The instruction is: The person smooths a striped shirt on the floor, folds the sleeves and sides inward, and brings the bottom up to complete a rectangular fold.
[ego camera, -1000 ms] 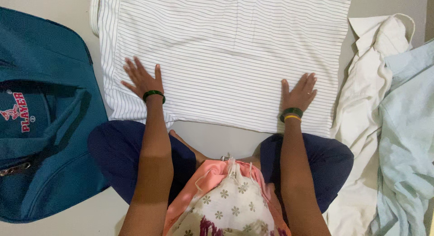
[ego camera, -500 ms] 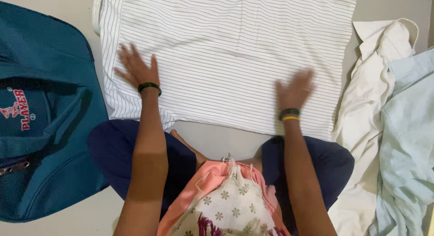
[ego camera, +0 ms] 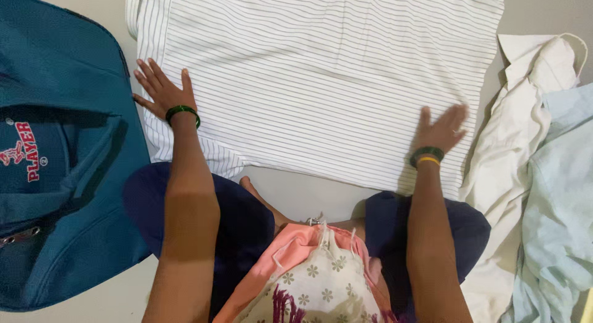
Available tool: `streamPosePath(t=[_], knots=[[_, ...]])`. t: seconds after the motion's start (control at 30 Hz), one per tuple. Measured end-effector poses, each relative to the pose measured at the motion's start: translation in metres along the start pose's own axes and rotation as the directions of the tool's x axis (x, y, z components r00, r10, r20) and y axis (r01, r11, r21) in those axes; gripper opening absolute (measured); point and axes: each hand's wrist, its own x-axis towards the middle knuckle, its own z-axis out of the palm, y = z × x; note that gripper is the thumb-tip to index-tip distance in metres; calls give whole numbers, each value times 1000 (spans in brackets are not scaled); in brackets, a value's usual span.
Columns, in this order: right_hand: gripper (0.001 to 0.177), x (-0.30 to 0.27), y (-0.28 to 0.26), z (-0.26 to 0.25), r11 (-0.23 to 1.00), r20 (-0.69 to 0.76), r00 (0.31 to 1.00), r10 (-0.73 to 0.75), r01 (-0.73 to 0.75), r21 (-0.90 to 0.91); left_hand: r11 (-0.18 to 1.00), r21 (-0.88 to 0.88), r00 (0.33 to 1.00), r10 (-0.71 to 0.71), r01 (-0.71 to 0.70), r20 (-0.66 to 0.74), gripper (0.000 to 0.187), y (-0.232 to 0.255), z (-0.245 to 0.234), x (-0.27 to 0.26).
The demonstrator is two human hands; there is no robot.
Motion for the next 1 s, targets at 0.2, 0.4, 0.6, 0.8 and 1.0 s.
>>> streamPosePath(t=[0.2,0.4,0.6,0.8,1.0], knots=[[95,-25,-38,8,991,-18,994,-108,107,-76,985,-152,991,58,-75,-117,85,34,-1,-6],[76,-86,-139,22,703,172,682,-711,698,139,714,-68,717,696,-697,-40,78,92,40,-66],[79,-78,-163,33,785,95,779,-619,611,105,491,37,492,867,-871,77,70,135,69,-121],[80,-18,-122,33,886,65,890,-451,456,-85,700,65,701,700,-712,141,74,127,46,-85],[87,-1,-58,0,999,74,996,-45,46,-13,894,-11,890,447,-448,90,75,83,21,-41]])
